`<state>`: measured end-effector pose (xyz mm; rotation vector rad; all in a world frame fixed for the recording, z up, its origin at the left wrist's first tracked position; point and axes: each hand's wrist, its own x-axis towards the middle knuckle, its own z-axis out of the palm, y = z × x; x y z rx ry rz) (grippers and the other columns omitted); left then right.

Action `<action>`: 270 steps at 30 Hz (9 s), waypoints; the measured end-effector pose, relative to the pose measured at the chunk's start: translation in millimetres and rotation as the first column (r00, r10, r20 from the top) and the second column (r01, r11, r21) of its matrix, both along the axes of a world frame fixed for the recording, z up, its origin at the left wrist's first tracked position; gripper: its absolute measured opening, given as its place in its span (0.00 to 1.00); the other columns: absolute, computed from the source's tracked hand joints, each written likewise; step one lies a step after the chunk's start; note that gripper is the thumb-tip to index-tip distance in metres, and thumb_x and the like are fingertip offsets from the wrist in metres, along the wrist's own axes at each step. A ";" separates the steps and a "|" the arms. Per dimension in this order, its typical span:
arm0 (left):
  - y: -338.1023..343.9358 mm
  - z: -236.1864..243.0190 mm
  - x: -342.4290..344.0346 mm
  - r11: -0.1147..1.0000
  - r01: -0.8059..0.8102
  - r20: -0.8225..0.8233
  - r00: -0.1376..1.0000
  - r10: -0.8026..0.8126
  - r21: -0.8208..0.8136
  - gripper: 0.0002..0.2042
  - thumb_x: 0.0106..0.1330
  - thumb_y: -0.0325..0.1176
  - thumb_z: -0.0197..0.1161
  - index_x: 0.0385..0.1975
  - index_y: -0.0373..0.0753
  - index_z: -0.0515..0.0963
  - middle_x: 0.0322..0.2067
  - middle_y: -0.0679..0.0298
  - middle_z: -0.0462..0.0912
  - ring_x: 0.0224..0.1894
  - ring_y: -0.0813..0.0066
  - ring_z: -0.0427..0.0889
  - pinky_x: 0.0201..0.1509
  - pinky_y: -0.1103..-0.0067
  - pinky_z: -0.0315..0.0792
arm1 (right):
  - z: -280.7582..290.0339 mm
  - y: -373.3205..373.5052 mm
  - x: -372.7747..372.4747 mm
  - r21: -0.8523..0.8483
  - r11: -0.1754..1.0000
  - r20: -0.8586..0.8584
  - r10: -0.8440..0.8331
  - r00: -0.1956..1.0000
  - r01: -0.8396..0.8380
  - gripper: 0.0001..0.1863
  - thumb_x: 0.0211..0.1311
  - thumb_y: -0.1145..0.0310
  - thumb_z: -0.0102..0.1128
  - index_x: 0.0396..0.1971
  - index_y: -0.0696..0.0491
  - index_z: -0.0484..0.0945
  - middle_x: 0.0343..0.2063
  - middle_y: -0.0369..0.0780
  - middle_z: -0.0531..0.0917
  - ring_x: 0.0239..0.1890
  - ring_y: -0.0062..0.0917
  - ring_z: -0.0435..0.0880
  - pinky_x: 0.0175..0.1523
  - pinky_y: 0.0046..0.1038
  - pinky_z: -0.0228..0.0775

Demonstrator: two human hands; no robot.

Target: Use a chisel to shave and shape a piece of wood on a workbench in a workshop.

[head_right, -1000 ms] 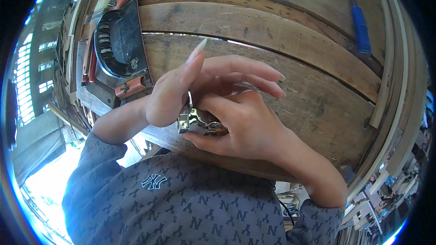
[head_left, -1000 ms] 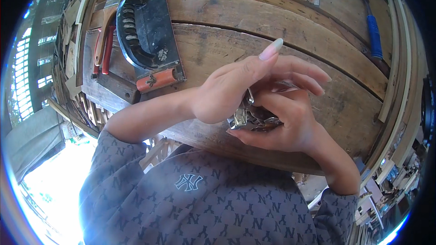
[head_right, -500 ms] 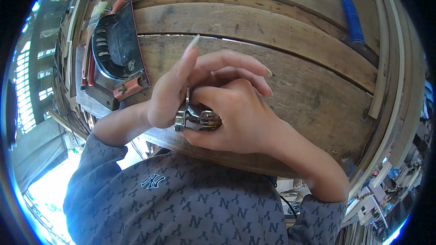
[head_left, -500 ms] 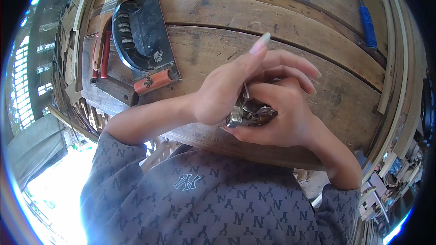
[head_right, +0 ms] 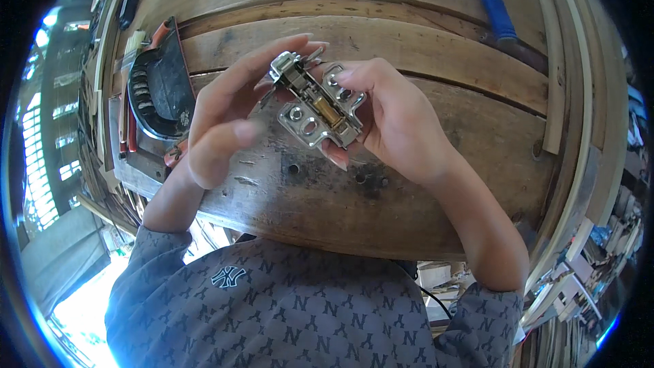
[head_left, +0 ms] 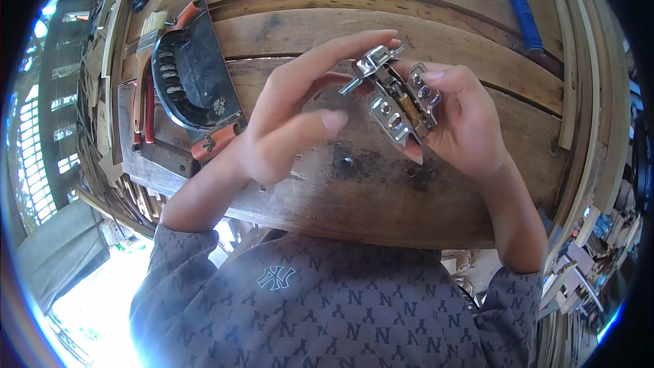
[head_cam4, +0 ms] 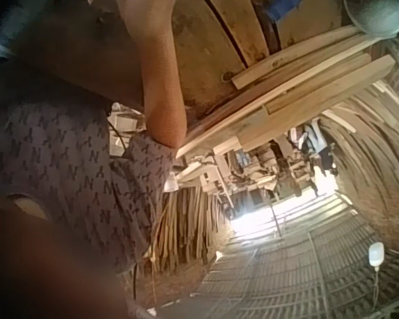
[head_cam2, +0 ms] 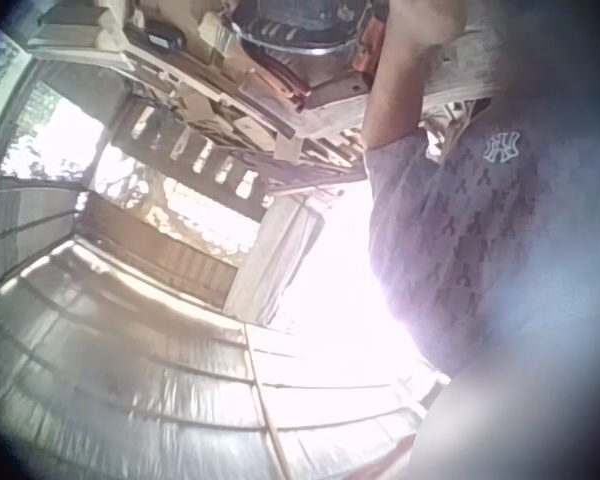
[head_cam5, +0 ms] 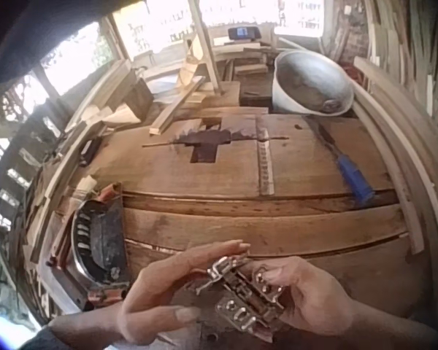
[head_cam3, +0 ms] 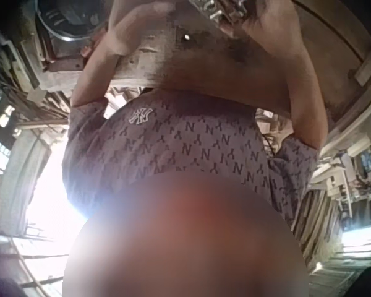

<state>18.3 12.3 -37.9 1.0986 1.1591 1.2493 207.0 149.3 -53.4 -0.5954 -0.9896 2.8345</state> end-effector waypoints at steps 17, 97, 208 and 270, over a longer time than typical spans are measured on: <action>3.3 -12.1 -1.9 0.937 -0.115 -0.653 0.688 0.315 0.331 0.24 0.57 0.18 0.71 0.57 0.35 0.82 0.47 0.56 0.88 0.46 0.65 0.89 0.47 0.74 0.83 | 13.2 2.2 -1.9 0.252 0.956 0.102 0.126 0.987 -0.148 0.24 0.79 0.54 0.46 0.40 0.61 0.82 0.29 0.47 0.88 0.19 0.22 0.79 0.25 0.22 0.66; -5.9 -10.6 -1.2 0.935 -0.033 -0.738 0.604 0.299 0.352 0.25 0.54 0.18 0.73 0.55 0.34 0.82 0.35 0.53 0.88 0.33 0.59 0.90 0.38 0.74 0.82 | 44.6 -30.2 8.7 0.861 -0.492 -0.139 0.009 0.990 0.125 0.26 0.53 0.68 0.80 0.47 0.69 0.82 0.22 0.42 0.85 0.24 0.30 0.89 0.29 0.26 0.81; -6.5 -6.1 -2.4 0.957 -0.275 -0.197 0.937 0.289 0.096 0.34 0.71 0.51 0.67 0.69 0.34 0.67 0.43 0.57 0.81 0.41 0.73 0.81 0.44 0.76 0.74 | 9.6 14.2 6.2 0.489 0.828 -0.012 -0.309 0.951 0.275 0.14 0.78 0.63 0.60 0.36 0.59 0.79 0.25 0.38 0.84 0.25 0.20 0.82 0.33 0.23 0.73; -6.1 2.7 0.9 0.988 0.120 0.325 0.942 -0.083 -0.097 0.20 0.78 0.39 0.61 0.61 0.30 0.74 0.41 0.62 0.84 0.44 0.76 0.83 0.52 0.76 0.77 | 14.9 -1.7 4.0 0.560 0.802 -0.042 -0.223 0.974 0.208 0.20 0.83 0.57 0.49 0.40 0.60 0.77 0.29 0.43 0.85 0.22 0.23 0.83 0.24 0.22 0.69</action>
